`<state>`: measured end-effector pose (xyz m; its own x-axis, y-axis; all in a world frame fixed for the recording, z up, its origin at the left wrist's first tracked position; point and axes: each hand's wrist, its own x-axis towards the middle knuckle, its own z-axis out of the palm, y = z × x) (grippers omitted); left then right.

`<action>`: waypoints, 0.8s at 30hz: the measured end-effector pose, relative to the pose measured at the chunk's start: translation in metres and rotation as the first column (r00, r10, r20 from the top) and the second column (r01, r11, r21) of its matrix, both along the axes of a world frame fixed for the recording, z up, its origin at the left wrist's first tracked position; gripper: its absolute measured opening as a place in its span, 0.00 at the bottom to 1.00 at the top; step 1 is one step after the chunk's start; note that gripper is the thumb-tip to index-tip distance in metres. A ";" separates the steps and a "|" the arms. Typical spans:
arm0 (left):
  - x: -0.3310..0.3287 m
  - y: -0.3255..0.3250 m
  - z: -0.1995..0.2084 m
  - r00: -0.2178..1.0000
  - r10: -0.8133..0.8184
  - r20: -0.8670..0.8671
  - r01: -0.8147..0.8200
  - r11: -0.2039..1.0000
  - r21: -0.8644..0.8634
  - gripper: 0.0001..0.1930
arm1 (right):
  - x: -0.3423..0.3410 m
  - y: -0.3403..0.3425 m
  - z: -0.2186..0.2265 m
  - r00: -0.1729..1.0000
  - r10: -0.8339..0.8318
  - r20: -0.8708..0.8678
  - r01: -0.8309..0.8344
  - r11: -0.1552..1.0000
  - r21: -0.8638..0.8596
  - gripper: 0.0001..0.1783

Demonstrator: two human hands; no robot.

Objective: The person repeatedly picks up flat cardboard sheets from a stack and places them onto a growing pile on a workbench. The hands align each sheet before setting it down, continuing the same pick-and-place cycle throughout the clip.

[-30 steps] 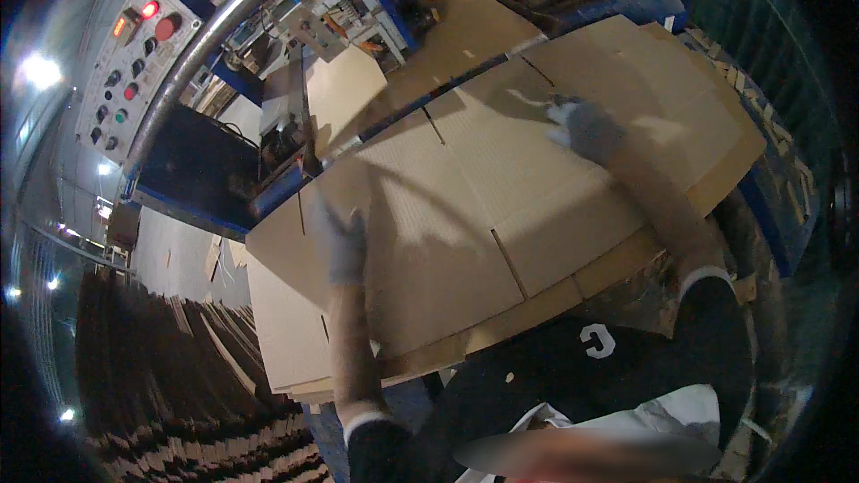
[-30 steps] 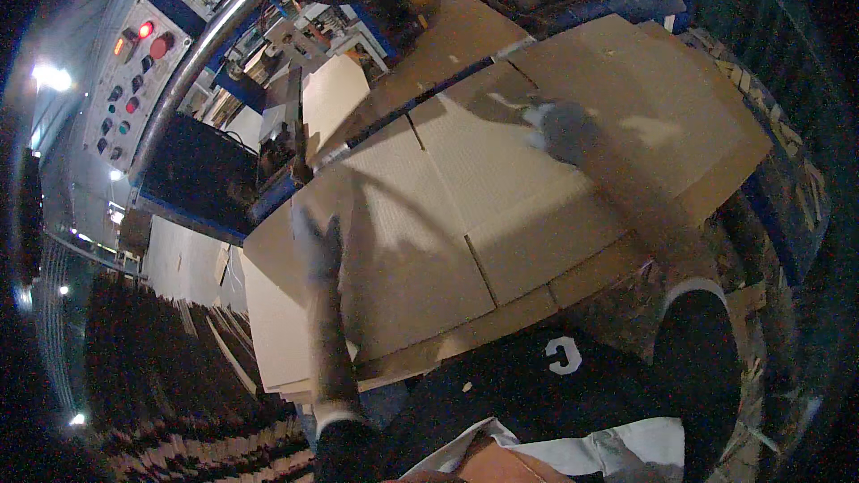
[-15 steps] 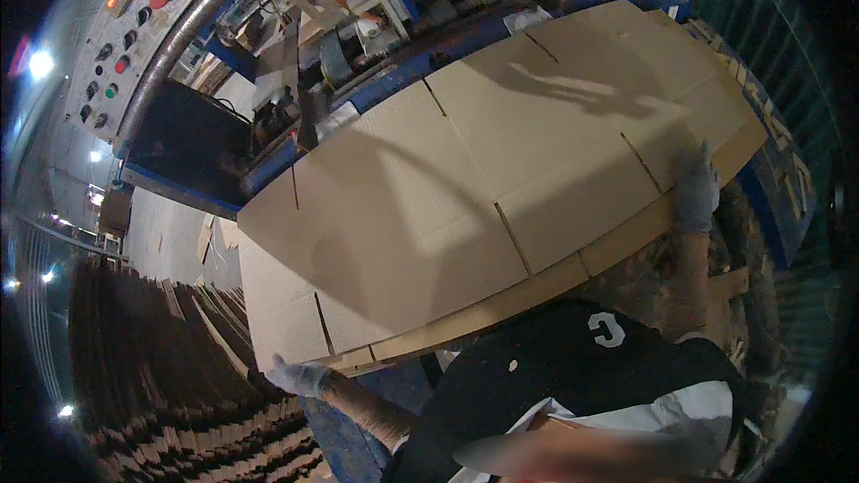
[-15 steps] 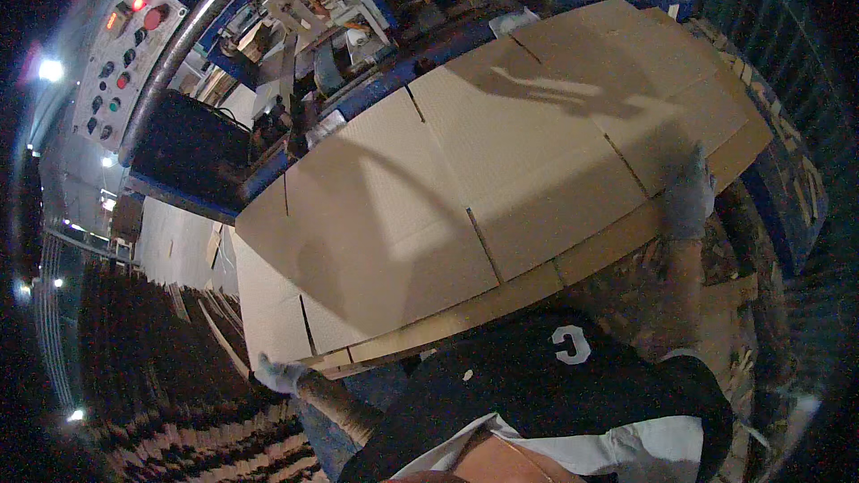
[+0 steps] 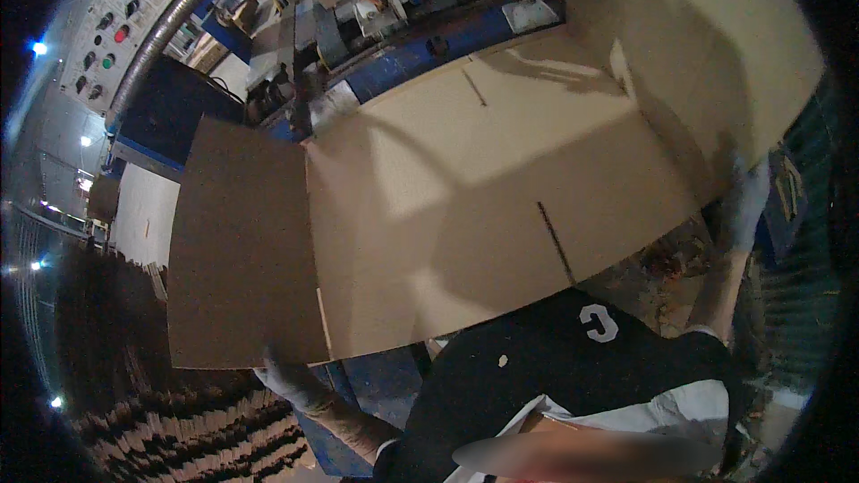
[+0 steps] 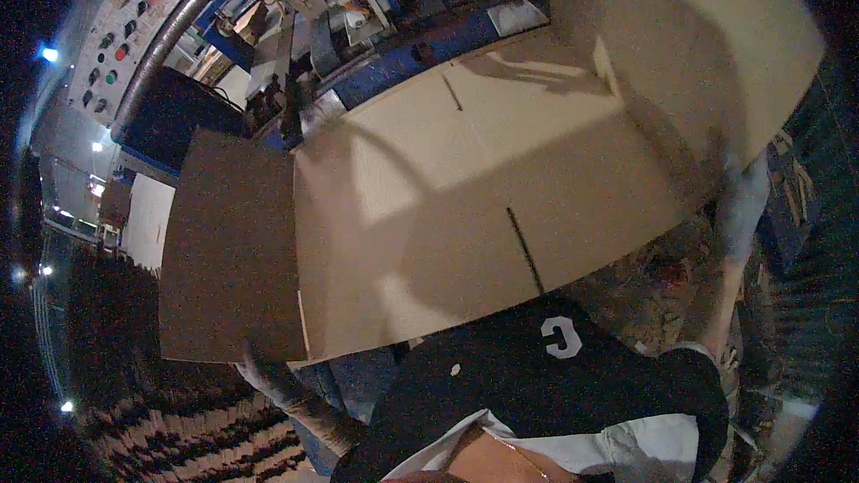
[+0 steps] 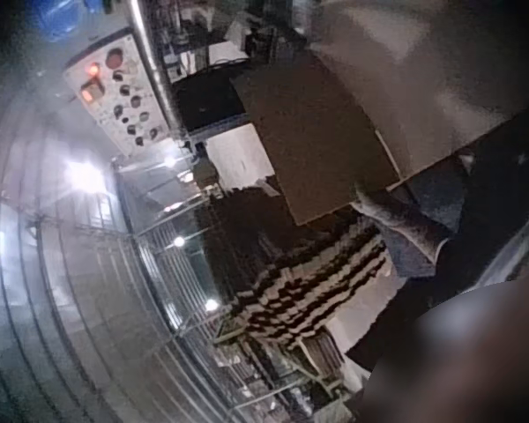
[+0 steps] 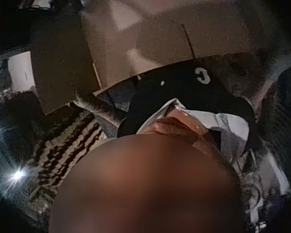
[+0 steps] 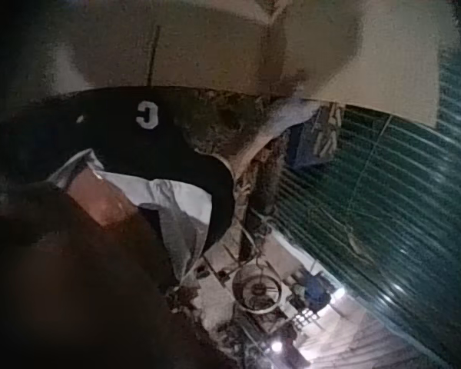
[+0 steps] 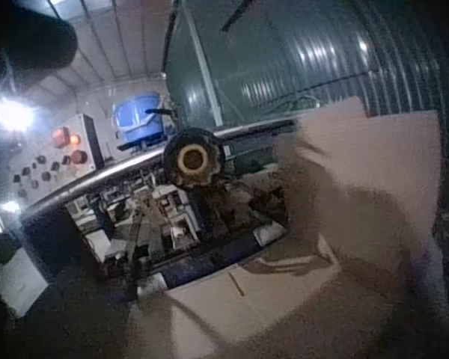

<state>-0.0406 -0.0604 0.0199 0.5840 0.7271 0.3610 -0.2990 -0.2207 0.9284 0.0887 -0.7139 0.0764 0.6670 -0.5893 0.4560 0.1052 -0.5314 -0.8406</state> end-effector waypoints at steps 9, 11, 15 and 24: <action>0.075 -0.115 0.005 0.756 -0.100 -0.647 0.655 0.121 0.746 0.28 | 0.009 0.077 -0.057 0.610 0.556 -0.565 -0.724 0.102 -0.682 0.22; 0.085 -0.123 0.008 0.711 -0.008 -0.703 0.703 0.003 0.711 0.30 | 0.020 0.077 -0.056 0.611 0.552 -0.567 -0.711 0.067 -0.700 0.22; 0.097 -0.123 0.016 0.716 0.001 -0.698 0.698 -0.034 0.715 0.29 | 0.042 0.075 -0.054 0.575 0.555 -0.601 -0.747 0.056 -0.662 0.23; 0.190 -0.103 -0.004 0.892 -0.117 -0.437 0.441 0.015 0.897 0.31 | 0.155 0.052 -0.068 0.727 0.462 -0.509 -0.641 0.190 -0.743 0.23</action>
